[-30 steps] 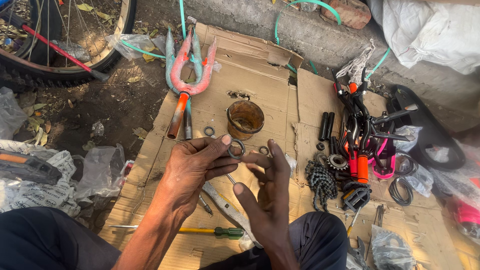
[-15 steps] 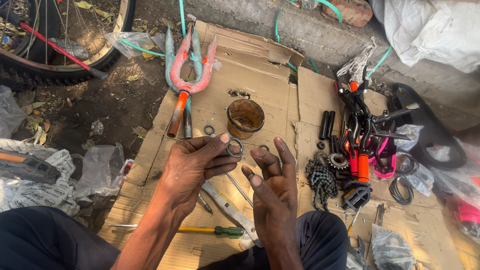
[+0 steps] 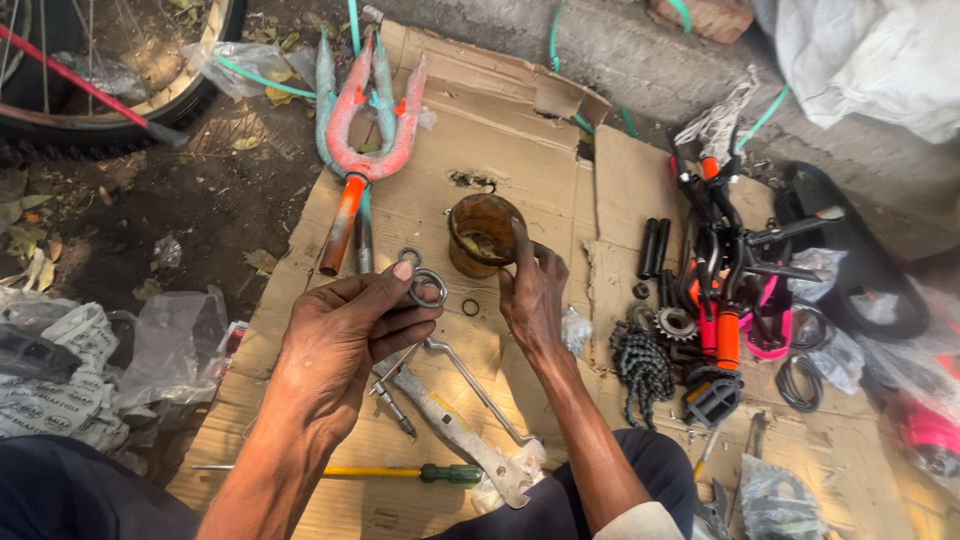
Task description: The person sits on a cardboard sheet and applies grease to several metal washers using a small brush from a tin. They then open a plastic bag containing ball bearings and arrange them on the cardboard. The workspace includes bicycle parts and tools.
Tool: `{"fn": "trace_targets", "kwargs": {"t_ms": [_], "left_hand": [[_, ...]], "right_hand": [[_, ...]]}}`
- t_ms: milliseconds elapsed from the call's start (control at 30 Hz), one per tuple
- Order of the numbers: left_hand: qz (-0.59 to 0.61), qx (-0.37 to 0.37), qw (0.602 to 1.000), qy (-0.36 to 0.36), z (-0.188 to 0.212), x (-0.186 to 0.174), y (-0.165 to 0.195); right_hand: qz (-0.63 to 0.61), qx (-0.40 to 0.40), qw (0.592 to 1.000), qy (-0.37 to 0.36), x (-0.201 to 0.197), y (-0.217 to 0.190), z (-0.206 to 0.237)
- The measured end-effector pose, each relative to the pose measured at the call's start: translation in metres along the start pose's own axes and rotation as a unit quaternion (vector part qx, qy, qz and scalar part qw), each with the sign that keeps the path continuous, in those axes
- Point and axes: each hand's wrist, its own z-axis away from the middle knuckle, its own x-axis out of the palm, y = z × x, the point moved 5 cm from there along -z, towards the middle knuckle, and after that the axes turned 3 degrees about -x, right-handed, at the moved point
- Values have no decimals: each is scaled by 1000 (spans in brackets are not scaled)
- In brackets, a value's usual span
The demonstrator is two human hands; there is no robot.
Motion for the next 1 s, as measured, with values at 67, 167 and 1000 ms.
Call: {"fn": "trace_targets", "kwargs": {"t_ms": [67,167,1000], "left_hand": [[8,7,1000,-3,-2,-2,0],[11,-4,1000,7,-5,-4,-2],[57,17,998,22,-10,-9,-5]], "right_hand": [[25,-16,1000,4,6,2,2],[58,-34,997,28,2,0,1],[-216,100,971,12,-5,7,-22]]}}
